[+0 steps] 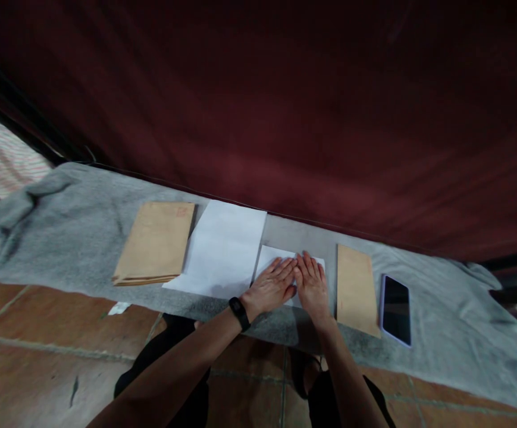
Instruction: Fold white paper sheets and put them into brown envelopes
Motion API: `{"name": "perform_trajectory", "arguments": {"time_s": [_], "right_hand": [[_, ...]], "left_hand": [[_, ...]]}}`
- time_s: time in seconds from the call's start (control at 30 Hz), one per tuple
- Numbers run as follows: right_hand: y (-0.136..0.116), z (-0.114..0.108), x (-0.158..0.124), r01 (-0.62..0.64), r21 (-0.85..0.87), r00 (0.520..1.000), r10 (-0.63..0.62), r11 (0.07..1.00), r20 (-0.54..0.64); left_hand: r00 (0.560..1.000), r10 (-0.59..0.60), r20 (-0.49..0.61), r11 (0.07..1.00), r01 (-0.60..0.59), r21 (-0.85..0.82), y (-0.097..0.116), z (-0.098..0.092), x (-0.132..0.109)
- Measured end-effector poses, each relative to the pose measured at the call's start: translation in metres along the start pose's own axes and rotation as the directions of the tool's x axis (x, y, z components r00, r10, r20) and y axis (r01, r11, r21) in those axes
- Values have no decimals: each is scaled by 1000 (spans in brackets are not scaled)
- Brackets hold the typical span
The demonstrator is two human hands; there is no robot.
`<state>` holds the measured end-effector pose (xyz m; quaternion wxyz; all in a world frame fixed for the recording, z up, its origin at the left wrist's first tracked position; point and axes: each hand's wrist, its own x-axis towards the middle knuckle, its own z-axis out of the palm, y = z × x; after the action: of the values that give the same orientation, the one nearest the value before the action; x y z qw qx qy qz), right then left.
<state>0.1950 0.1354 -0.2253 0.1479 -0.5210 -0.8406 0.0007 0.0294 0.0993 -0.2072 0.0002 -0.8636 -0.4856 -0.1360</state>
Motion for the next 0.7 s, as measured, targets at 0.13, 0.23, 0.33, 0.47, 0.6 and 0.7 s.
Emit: {"name": "perform_trajectory", "arguments": {"time_s": [0.13,0.23,0.33,0.47,0.6,0.7], "right_hand": [[0,-1,-2,40,-38,999,-41,998,-8],[0,-2,-2,50,-63,999,-50,997,5],[0,-3,-2,12,-81,1000,-13,997,-3],[1,-1,-4,-23,-91,1000,22,996,-10],[1,1,-6,-81,-93,996,79,992,-27],[1,1,-6,-104,-92,994,102,990,-24]], "left_hand": [[1000,-19,-3,1000,19,14,-1,0,2],[999,-30,-11,999,30,20,-5,1,3],[999,-46,-10,999,46,21,-10,2,3],[998,-58,-7,998,58,22,-14,5,3],[993,-117,-27,992,118,39,-17,8,4],[992,-122,-32,991,123,53,-18,9,4]]}}
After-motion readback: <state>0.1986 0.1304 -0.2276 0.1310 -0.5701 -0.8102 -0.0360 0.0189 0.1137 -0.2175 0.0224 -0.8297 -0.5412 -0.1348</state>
